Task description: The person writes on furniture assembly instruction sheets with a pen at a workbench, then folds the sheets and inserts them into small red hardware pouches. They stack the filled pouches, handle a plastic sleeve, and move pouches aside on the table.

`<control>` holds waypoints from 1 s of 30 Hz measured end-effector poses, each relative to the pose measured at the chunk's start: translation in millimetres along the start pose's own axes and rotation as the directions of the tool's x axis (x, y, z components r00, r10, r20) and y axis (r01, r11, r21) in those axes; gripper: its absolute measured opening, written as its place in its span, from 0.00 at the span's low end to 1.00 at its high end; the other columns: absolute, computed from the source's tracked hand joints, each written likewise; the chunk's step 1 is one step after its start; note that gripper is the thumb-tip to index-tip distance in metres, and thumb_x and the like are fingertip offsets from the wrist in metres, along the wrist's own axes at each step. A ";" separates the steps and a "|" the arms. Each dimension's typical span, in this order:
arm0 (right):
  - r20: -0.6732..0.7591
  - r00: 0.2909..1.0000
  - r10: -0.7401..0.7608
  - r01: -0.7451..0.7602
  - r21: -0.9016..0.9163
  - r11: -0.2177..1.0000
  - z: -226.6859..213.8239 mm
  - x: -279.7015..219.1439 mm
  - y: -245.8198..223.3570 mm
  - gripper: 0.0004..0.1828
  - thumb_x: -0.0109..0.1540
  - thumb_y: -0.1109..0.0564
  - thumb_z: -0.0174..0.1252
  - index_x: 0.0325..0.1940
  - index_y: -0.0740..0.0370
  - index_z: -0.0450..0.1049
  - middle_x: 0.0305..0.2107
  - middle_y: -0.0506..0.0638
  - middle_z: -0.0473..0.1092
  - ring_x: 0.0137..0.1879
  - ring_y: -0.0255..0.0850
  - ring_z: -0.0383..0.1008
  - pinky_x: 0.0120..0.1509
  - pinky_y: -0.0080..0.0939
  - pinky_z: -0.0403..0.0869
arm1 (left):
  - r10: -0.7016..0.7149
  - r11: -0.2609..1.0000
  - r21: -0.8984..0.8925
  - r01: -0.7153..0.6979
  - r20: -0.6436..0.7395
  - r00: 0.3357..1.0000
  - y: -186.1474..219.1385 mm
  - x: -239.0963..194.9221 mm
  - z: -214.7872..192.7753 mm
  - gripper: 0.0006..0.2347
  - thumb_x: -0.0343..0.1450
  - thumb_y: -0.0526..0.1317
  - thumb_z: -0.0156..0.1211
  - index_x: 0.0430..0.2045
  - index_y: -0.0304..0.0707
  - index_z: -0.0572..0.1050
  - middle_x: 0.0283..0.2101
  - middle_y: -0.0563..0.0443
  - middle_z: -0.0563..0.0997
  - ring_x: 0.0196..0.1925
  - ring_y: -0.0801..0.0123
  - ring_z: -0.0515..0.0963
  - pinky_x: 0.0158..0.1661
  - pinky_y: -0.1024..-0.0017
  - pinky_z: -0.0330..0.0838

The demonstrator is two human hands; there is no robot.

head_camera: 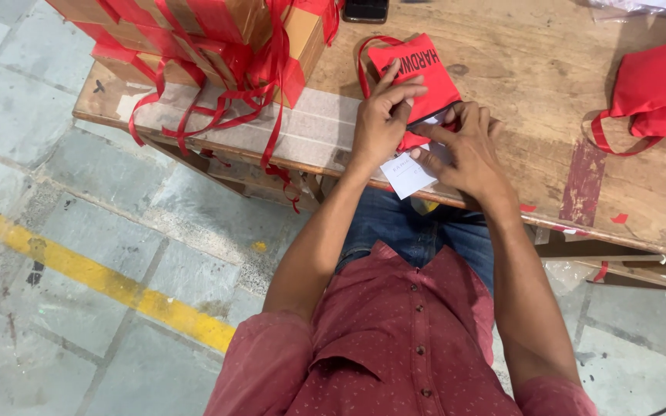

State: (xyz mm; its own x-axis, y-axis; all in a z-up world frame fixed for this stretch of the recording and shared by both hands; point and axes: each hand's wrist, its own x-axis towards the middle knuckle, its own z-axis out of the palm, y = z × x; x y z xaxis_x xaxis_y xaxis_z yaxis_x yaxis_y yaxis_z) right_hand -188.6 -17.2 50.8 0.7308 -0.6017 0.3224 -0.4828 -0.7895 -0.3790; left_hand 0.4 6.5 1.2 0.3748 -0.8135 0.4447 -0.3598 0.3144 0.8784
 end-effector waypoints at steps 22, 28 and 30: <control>-0.055 0.997 0.060 -0.052 0.127 0.991 -17.0 23.9 -16.9 0.23 0.61 0.60 0.68 0.58 0.60 0.69 0.43 0.51 0.78 0.55 0.51 0.66 0.60 0.58 0.55 | 0.080 0.989 0.123 -0.076 -0.021 0.997 -0.9 -2.2 0.4 0.13 0.70 0.25 0.59 0.44 0.39 0.82 0.60 0.49 0.81 0.76 0.56 0.64 0.71 0.61 0.64; -0.039 0.981 0.189 -0.170 0.291 0.942 -1.4 32.9 -20.6 0.26 0.61 0.60 0.68 0.62 0.63 0.69 0.37 0.55 0.80 0.49 0.49 0.74 0.54 0.48 0.70 | 0.095 0.990 0.111 -0.088 -0.068 0.993 1.8 -5.6 -5.3 0.17 0.66 0.24 0.59 0.45 0.44 0.83 0.68 0.49 0.73 0.76 0.52 0.63 0.73 0.59 0.60; -0.061 0.961 0.268 -0.218 0.424 0.879 4.9 33.8 -18.8 0.23 0.60 0.62 0.68 0.58 0.64 0.70 0.35 0.54 0.80 0.43 0.41 0.80 0.49 0.40 0.74 | 0.130 0.989 0.074 -0.124 -0.076 0.989 3.0 -5.8 -6.2 0.16 0.67 0.24 0.60 0.45 0.45 0.83 0.72 0.48 0.68 0.77 0.52 0.64 0.74 0.58 0.59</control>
State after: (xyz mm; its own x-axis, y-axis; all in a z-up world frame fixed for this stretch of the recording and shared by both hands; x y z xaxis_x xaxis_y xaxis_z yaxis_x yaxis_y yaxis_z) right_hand -152.4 -22.1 64.6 0.5437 -0.7975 0.2615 -0.3792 -0.5114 -0.7711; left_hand 2.5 15.2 2.3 0.3886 -0.7264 0.5669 -0.4660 0.3758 0.8010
